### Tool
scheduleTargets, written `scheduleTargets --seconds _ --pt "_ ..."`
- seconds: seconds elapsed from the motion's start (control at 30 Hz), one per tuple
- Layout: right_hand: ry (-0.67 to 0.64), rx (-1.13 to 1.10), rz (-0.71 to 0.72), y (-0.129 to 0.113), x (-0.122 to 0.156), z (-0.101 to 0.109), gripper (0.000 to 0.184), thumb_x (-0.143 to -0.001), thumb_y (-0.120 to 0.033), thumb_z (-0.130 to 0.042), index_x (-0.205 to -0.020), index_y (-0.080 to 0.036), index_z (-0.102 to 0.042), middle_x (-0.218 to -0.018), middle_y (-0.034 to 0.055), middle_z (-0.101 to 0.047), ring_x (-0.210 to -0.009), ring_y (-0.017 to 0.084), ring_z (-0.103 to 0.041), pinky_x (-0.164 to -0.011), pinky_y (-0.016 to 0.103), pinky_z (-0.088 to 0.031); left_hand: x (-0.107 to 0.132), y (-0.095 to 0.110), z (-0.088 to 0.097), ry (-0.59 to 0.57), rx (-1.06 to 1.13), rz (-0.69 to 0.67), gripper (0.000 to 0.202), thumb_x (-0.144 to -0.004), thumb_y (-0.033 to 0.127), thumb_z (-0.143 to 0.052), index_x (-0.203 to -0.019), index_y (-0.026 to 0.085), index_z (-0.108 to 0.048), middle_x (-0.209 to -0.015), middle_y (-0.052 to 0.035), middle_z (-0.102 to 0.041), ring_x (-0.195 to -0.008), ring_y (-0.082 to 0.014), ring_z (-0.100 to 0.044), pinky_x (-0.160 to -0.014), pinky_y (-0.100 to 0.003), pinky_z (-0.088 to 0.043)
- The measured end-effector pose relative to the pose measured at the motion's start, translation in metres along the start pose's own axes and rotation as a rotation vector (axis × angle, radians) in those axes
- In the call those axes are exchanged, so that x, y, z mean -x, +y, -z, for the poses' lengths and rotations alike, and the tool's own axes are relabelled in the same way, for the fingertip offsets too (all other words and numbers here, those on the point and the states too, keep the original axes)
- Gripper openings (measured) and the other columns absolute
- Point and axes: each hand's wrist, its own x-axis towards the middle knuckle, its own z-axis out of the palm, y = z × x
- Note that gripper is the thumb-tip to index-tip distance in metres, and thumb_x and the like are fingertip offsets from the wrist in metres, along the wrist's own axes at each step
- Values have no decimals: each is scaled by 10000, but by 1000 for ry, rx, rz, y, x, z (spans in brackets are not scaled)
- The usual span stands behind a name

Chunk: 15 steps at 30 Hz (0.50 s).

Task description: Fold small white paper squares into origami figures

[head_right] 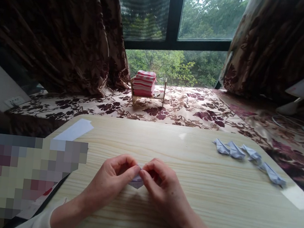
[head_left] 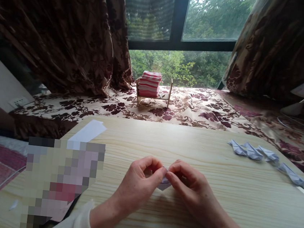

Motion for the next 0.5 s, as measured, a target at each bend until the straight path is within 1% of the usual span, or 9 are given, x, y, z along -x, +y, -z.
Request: scheduleTargets --seconds 0.13,0.27,0.37,0.5 --pt "-41 57 -6 -3 1 0 239 -879 -339 -514 -712 -175 -563 -668 5 -521 -611 128 -475 -556 237 -384 0 -1 -3 -8 56 -8 193 -771 295 -597 -662 137 -573 -594 14 -509 -572 -94 -444 -529 -195 -369" --pt "-58 69 -26 -5 1 1 251 -888 -348 -488 -720 -177 -565 -662 3 -515 -613 131 -471 -558 237 -379 -1 -3 -4 12 145 16 192 -760 290 -605 -651 135 -574 -592 12 -515 -571 -93 -449 -534 -194 -373" --pt "-44 34 -65 -4 0 1 265 -885 -360 -487 -712 -173 -561 -656 5 -523 -619 133 -477 -563 236 -383 -2 -4 -3 52 184 35 188 -750 284 -623 -649 132 -577 -596 14 -520 -572 -90 -454 -539 -192 -382" --pt "0 29 -108 -3 -1 0 299 -860 -399 -517 -662 -175 -525 -607 -10 -489 -577 123 -437 -529 234 -352 -2 -4 -4 86 218 33 180 -740 283 -642 -665 130 -588 -602 18 -532 -576 -86 -466 -549 -189 -391"
